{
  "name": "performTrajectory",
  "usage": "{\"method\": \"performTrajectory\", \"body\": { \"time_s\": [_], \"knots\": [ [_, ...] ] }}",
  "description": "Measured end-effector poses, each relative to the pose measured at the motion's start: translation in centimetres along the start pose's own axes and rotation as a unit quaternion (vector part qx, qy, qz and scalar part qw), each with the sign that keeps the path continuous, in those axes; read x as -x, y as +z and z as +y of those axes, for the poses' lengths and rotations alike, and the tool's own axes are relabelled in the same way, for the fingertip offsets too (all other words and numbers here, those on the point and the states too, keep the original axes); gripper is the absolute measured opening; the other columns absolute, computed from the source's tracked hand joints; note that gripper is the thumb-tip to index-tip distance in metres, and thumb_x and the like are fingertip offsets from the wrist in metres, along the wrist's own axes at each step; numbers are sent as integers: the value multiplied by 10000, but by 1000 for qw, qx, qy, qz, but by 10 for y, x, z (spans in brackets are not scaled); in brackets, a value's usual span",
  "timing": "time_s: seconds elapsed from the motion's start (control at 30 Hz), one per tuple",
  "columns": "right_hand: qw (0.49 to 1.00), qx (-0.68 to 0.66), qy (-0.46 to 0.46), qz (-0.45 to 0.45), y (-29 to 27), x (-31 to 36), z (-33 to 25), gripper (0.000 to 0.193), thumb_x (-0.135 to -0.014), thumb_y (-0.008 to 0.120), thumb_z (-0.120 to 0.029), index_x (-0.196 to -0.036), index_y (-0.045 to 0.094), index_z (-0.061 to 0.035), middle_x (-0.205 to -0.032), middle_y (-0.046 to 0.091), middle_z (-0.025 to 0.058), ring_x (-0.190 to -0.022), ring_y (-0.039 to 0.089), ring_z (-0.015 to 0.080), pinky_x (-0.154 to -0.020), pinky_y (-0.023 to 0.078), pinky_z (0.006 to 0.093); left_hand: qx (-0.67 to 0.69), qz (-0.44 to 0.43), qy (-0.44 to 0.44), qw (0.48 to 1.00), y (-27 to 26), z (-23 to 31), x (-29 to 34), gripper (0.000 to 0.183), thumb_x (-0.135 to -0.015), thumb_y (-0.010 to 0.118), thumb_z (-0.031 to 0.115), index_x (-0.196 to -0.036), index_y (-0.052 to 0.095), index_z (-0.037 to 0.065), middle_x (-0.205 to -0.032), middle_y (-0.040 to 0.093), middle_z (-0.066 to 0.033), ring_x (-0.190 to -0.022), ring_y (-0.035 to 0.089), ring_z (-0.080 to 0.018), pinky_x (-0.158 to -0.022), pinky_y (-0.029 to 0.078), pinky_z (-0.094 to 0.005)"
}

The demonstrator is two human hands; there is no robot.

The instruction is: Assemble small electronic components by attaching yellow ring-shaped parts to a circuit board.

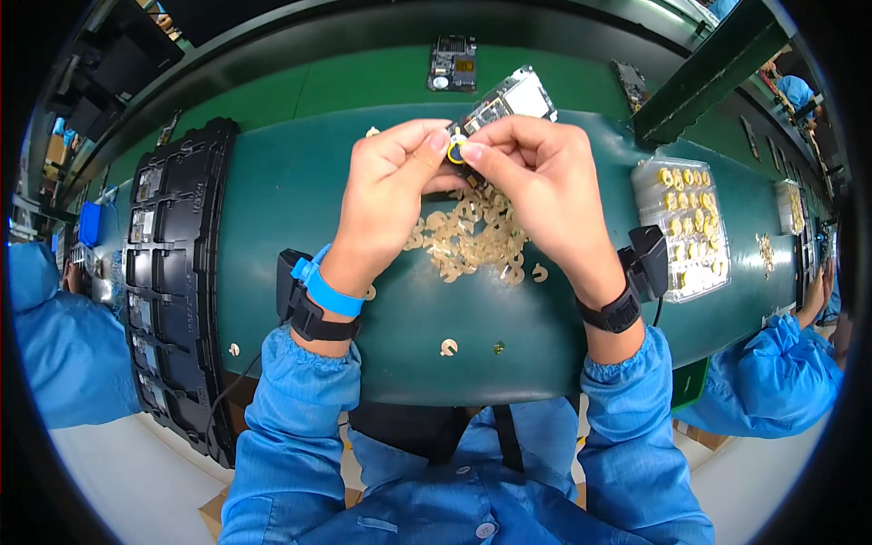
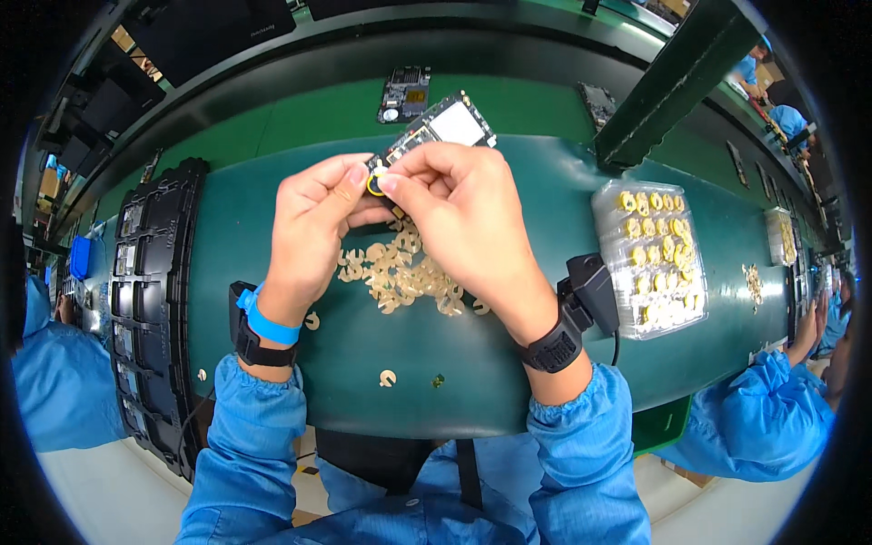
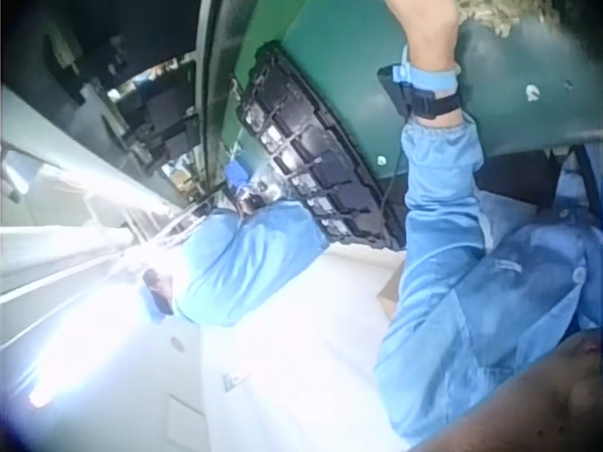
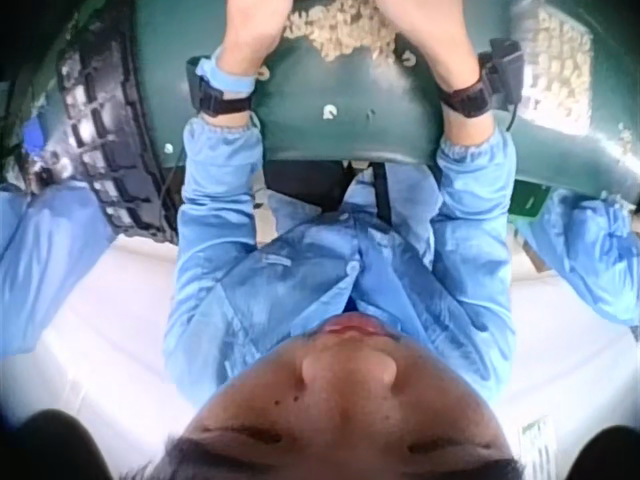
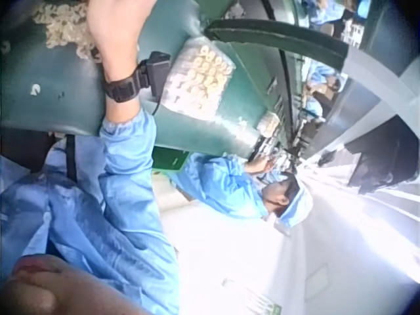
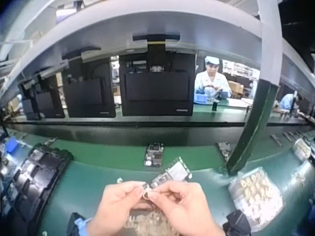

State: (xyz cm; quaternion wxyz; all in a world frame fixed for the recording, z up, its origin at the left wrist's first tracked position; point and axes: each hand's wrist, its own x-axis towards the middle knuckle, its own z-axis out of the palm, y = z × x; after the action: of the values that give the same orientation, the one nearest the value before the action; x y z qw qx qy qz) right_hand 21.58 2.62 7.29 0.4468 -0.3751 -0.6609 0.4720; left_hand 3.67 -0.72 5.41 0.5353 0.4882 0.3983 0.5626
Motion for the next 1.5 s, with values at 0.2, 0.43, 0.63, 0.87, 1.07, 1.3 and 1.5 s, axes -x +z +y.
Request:
{"method": "performTrajectory", "body": {
  "time_s": [0.2,0.43,0.63,0.87,1.07,1.3,1.5],
  "knots": [
    [1000,-16,-18,12,0,-4,3,127,-950,747,-47,-913,746,74,-710,696,28,-632,595,45,-569,472,232,-8,-12,17,1000,0,1,-3,348,-1131,530,177,-1305,646,-101,-1178,746,-158,-1035,748,-211,-917,633,-351],
    [996,-65,-5,56,6,-4,1,110,-944,738,-21,-893,735,77,-726,711,43,-655,623,53,-586,491,233,13,-17,22,1000,3,2,-4,340,-1133,515,174,-1301,641,-95,-1191,742,-157,-1035,749,-211,-918,631,-352],
    [997,-47,-22,61,5,-6,8,114,-935,733,-11,-870,724,83,-694,691,36,-629,600,44,-563,478,238,29,-12,22,999,3,-3,-6,349,-1133,507,175,-1308,626,-103,-1209,734,-169,-1035,752,-219,-939,624,-358],
    [996,-1,-47,81,8,-5,6,115,-902,732,-12,-834,707,78,-665,675,46,-592,585,60,-553,469,248,53,-16,33,998,6,-2,-7,319,-1133,491,129,-1294,645,-100,-1214,733,-156,-1076,741,-209,-946,634,-348],
    [992,31,-71,96,8,-3,6,128,-881,747,-29,-819,705,75,-657,677,72,-584,599,84,-553,476,269,73,-18,41,996,8,-2,-4,318,-1133,494,131,-1285,645,-104,-1211,733,-163,-1079,739,-210,-947,634,-348],
    [987,56,-110,102,9,-3,6,119,-869,754,-40,-829,721,67,-684,706,105,-579,612,118,-560,482,279,23,0,42,999,12,3,-3,296,-1110,540,105,-1295,626,-110,-1206,734,-185,-1044,757,-239,-972,629,-387],
    [974,113,-164,109,7,-4,9,113,-860,765,-51,-860,748,60,-708,722,102,-589,618,120,-570,484,273,39,13,63,997,13,0,-6,257,-1104,561,93,-1237,661,-103,-1165,747,-163,-1054,746,-202,-937,642,-338]
  ]
}}
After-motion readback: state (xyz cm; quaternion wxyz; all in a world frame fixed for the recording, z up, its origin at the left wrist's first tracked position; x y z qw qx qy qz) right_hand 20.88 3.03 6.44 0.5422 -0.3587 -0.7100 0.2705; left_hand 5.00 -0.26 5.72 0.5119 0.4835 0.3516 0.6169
